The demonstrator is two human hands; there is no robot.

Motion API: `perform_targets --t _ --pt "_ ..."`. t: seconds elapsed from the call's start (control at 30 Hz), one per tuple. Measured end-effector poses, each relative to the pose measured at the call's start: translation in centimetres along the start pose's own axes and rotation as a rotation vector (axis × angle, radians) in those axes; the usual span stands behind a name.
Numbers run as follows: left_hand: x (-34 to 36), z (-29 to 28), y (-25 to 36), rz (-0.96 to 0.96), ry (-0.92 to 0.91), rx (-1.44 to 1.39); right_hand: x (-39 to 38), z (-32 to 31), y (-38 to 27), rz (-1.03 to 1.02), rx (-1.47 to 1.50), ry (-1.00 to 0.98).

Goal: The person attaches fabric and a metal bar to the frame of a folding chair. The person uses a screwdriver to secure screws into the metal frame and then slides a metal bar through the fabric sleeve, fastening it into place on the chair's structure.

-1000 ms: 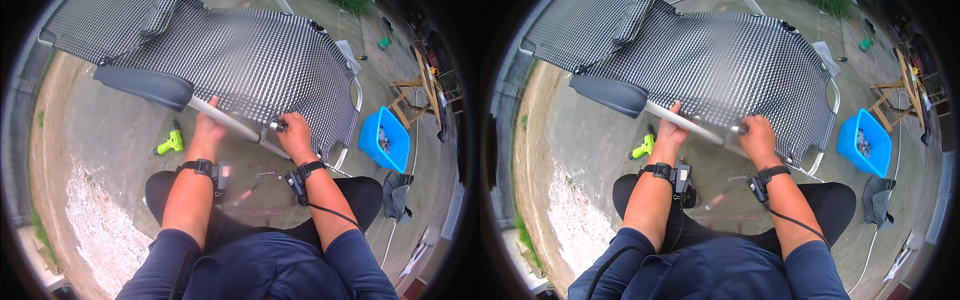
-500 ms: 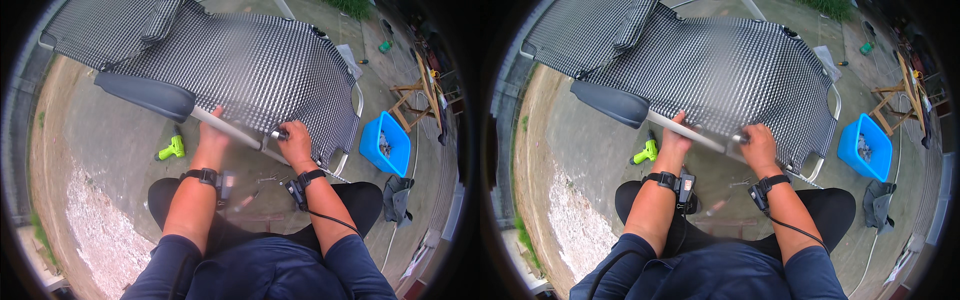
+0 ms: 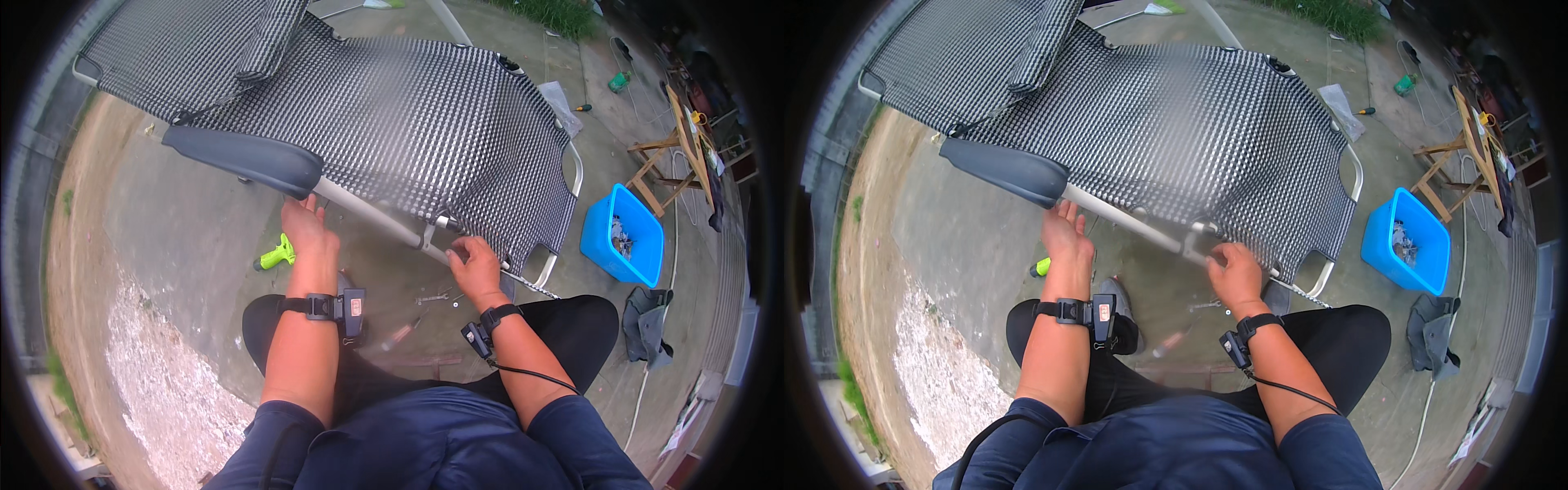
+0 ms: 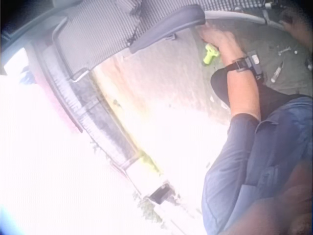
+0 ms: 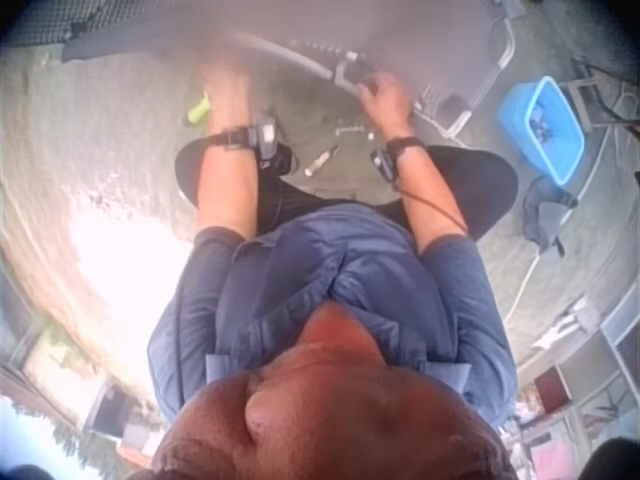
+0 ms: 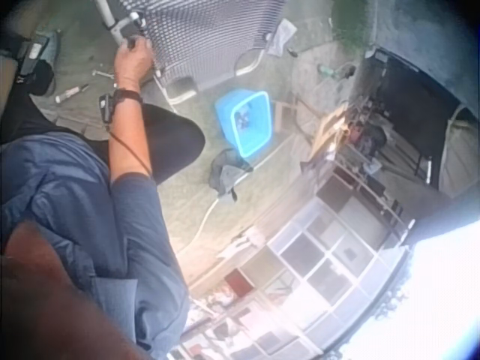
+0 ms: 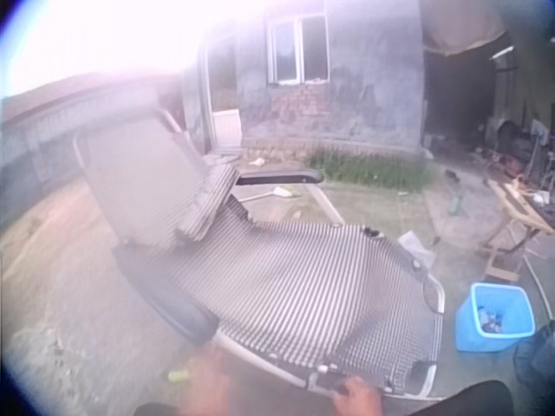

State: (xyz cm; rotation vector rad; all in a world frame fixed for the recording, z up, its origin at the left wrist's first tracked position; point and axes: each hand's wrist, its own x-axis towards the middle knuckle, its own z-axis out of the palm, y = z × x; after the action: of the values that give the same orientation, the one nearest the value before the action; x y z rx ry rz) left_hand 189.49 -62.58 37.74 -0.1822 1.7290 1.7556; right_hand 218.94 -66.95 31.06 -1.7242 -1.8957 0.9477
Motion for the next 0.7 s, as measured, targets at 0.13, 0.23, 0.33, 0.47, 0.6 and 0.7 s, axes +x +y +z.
perform_targets --t 0.13,0.23,0.33,0.47,0.6,0.7 --pt "-1.0 -1.9 6.2 0.528 -0.019 0.166 -1.3 1.2 0.5 0.095 -0.029 -0.205" --pt "-3.3 -2.4 9.5 1.246 -0.134 0.713 -1.1 2.4 1.3 0.128 -0.078 -0.287" --pt "-4.6 -1.2 11.7 1.566 -0.317 1.174 -0.6 3.5 1.4 0.171 -0.089 -0.287" --pt "-3.0 1.6 13.5 1.595 -0.475 1.366 2.0 3.5 0.4 0.211 -0.103 -0.375" --pt "-1.1 4.0 14.2 1.603 -0.572 1.335 5.0 3.5 0.4 0.253 -0.082 -0.423" --pt "-0.2 3.8 12.8 1.645 -0.555 1.282 5.5 5.8 2.3 0.226 -0.068 -0.387"
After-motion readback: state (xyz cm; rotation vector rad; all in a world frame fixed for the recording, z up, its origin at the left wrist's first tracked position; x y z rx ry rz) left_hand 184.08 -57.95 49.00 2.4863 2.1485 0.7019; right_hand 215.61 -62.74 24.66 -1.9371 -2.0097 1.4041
